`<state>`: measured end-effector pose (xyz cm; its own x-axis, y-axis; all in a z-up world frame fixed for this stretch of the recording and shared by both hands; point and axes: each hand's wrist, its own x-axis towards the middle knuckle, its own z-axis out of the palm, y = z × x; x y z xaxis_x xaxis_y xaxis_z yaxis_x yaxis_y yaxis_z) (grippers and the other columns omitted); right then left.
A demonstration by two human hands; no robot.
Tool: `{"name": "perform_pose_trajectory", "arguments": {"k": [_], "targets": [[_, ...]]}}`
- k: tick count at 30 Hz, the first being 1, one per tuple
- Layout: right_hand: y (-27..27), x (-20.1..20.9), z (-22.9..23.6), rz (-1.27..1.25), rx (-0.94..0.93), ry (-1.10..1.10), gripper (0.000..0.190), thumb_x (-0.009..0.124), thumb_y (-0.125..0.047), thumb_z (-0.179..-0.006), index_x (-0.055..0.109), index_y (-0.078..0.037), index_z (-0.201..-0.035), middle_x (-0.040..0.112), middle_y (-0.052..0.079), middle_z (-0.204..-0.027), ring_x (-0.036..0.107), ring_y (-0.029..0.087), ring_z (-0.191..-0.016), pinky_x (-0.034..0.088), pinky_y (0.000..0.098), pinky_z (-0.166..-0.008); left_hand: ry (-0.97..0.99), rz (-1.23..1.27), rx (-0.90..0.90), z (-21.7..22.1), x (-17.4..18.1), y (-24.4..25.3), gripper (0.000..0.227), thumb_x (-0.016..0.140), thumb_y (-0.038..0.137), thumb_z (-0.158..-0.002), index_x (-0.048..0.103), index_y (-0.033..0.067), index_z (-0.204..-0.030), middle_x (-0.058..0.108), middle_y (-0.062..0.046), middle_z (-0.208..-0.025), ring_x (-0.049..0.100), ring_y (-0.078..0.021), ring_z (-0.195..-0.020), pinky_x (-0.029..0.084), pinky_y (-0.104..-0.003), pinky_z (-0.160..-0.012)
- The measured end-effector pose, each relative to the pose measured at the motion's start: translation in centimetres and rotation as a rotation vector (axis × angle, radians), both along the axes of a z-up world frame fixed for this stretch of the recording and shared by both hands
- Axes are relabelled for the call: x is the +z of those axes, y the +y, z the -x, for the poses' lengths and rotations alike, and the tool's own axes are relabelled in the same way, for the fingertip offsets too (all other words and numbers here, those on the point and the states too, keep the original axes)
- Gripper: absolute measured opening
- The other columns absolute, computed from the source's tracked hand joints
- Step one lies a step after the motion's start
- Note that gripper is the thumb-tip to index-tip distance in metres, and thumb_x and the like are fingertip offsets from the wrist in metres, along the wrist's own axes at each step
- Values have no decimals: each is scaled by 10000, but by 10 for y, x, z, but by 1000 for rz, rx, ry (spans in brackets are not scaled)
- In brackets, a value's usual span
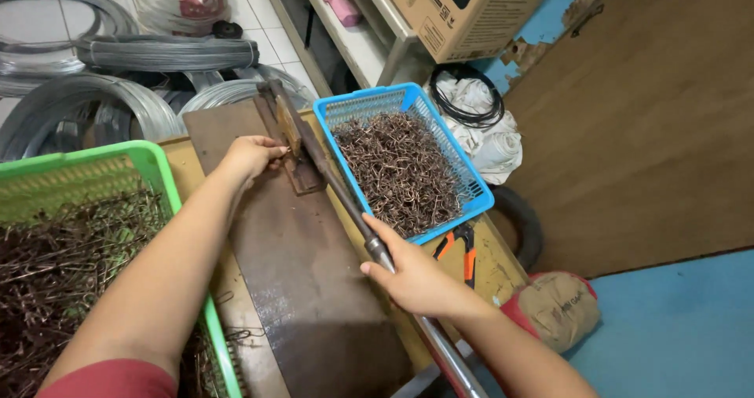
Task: Using a manual lever-operated jig to bend straight metal wires into clips and sorting them into baskets.
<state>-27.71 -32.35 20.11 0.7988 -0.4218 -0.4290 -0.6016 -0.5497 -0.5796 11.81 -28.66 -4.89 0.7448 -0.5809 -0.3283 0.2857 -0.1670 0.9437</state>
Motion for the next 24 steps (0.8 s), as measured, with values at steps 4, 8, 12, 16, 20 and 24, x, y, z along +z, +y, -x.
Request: {"name": "perform_pose_trajectory", "arguments": {"k": [4, 8, 12, 16, 20, 24], "targets": [[19, 13, -5, -19, -38, 152, 802, 620, -376, -1022, 263, -402, -1739, 728, 78, -1207, 675, 268, -1042, 483, 342, -929, 193, 53, -2, -2, 12, 4, 149, 792, 57, -992, 646, 80, -978, 665, -105, -747, 566, -148, -529, 504, -299, -476], [28, 15, -7, -96, -28, 111, 819, 584, -321, -1007, 199, -361, -1729, 410, 9, -1757, 541, 266, -1210, 396, 377, -1083, 253, 145, 6, -1, 2, 6, 247, 813, 97, -989, 570, 94, -947, 611, -73, -757, 541, -155, -520, 509, -332, -504], [39, 25, -14, -104, -112, 295, 824, 551, -324, -1046, 150, -467, -1752, 717, 104, -1380, 521, 237, -666, 438, 353, -759, 266, 108, -8, 8, 23, 15, 261, 832, 246, -980, 654, 122, -1125, 784, -5, -951, 688, -71, -651, 583, -186, -577], [42, 12, -14, -139, -181, 285, 816, 566, -284, -1070, 173, -461, -1763, 659, 146, -970, 431, 192, -611, 381, 347, -644, 328, 135, 29, 29, 50, 24, 295, 747, 312, -1030, 637, 93, -1194, 766, -53, -1162, 790, -155, -976, 665, -225, -902], [44, 10, -11, -178, -236, 250, 788, 573, -301, -1059, 233, -469, -1749, 619, 100, -1045, 440, 179, -640, 411, 335, -654, 42, -22, -102, 33, 78, 56, 323, 656, 409, -1099, 657, 93, -1164, 787, -102, -1036, 754, -199, -851, 621, -330, -815], [37, -9, -6, -178, -263, 185, 760, 616, -318, -1017, 340, -322, -1725, 687, 61, -1077, 502, 151, -677, 421, 295, -710, -187, -152, -233, 14, 54, 57, 231, 849, 174, -950, 822, 97, -1167, 839, -57, -1044, 734, -110, -880, 574, -255, -813]]}}
